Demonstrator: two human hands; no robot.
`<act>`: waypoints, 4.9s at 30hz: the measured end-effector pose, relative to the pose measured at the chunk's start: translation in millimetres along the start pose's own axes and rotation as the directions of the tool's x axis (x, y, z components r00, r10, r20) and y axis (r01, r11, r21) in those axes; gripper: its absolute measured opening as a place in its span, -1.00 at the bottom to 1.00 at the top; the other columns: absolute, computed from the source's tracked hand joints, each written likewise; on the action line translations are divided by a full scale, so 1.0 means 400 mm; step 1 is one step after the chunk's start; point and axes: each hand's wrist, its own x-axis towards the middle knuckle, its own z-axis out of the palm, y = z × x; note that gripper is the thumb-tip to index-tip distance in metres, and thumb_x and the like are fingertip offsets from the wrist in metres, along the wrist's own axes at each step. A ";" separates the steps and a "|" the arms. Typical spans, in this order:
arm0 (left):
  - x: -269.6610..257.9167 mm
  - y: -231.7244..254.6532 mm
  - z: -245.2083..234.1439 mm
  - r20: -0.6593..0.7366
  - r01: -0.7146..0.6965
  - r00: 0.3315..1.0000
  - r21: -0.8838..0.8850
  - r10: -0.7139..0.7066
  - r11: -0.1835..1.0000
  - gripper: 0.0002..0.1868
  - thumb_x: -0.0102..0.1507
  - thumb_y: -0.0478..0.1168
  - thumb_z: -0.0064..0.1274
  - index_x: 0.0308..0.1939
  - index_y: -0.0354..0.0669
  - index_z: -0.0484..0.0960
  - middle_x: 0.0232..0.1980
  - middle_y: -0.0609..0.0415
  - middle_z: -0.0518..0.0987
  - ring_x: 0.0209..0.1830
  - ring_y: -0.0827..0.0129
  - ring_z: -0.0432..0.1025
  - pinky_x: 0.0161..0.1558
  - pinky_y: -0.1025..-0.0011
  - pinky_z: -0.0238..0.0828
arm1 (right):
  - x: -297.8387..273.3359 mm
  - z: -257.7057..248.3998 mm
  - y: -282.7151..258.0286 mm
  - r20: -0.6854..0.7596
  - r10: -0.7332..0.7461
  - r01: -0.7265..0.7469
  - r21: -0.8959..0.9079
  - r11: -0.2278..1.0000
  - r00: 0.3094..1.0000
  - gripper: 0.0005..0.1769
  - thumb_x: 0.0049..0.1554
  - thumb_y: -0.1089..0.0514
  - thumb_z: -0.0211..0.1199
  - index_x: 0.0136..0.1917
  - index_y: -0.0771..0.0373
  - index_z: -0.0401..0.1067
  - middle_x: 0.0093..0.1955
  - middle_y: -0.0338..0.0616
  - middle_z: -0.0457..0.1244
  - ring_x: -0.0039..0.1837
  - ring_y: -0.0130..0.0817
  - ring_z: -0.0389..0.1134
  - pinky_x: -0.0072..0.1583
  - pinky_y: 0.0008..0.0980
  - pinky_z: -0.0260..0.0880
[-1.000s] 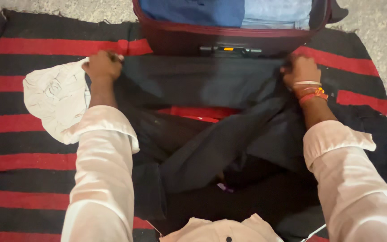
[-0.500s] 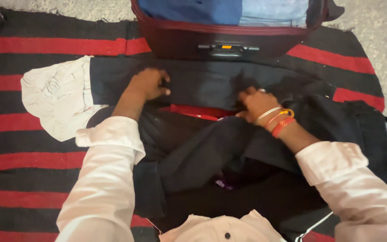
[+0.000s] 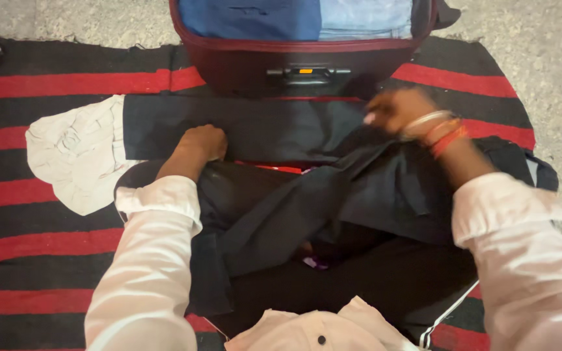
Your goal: The person folds several pairs of trousers and shirts by hand on their lap and places them into a suitcase.
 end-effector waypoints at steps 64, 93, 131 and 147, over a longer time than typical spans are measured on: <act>-0.024 -0.491 0.085 -0.068 0.531 0.753 -0.524 -0.654 0.666 -0.02 0.06 0.27 0.42 0.31 -0.32 0.43 0.25 -0.31 0.53 0.27 -0.13 0.42 0.21 0.01 0.37 | 0.079 0.242 -0.176 0.199 -0.196 0.244 -0.258 0.935 0.960 -0.05 0.05 -0.06 0.35 0.57 0.17 0.00 0.65 0.18 -0.15 0.46 0.31 0.15 0.42 0.03 0.22; 0.190 -0.355 0.058 -0.466 0.288 0.835 -0.081 -0.292 0.954 -0.62 0.22 0.00 0.29 0.04 -0.05 0.70 0.27 -0.08 0.49 0.32 -0.01 0.34 0.26 -0.11 0.26 | 0.172 0.297 -0.111 0.145 -0.024 0.054 -0.207 0.977 0.989 -0.15 0.15 -0.02 0.27 0.62 0.10 0.02 0.70 0.15 -0.22 0.37 0.38 0.22 0.35 0.10 0.27; 0.361 0.823 -0.120 -0.548 -0.569 0.748 -0.237 0.375 0.787 -0.68 0.20 -0.28 0.17 0.02 0.09 0.57 0.08 0.03 0.56 0.18 -0.01 0.39 0.08 -0.06 0.32 | -0.175 0.030 0.539 0.054 0.607 -0.515 0.590 0.621 0.793 -0.31 0.19 -0.37 0.20 0.25 0.27 0.44 -0.13 -0.18 0.35 -0.21 -0.31 0.25 -0.21 -0.29 0.22; 0.395 0.968 -0.118 -0.779 -0.425 0.607 -0.149 0.159 0.893 -0.75 0.17 -0.42 0.10 -0.08 -0.11 0.57 0.04 -0.02 0.52 0.05 0.05 0.49 0.06 0.08 0.45 | -0.145 0.126 0.641 -0.504 0.539 0.107 0.790 0.603 0.675 -0.75 0.12 0.41 0.42 0.02 0.29 0.42 -0.15 -0.26 0.32 -0.10 -0.53 0.31 -0.05 -0.52 0.34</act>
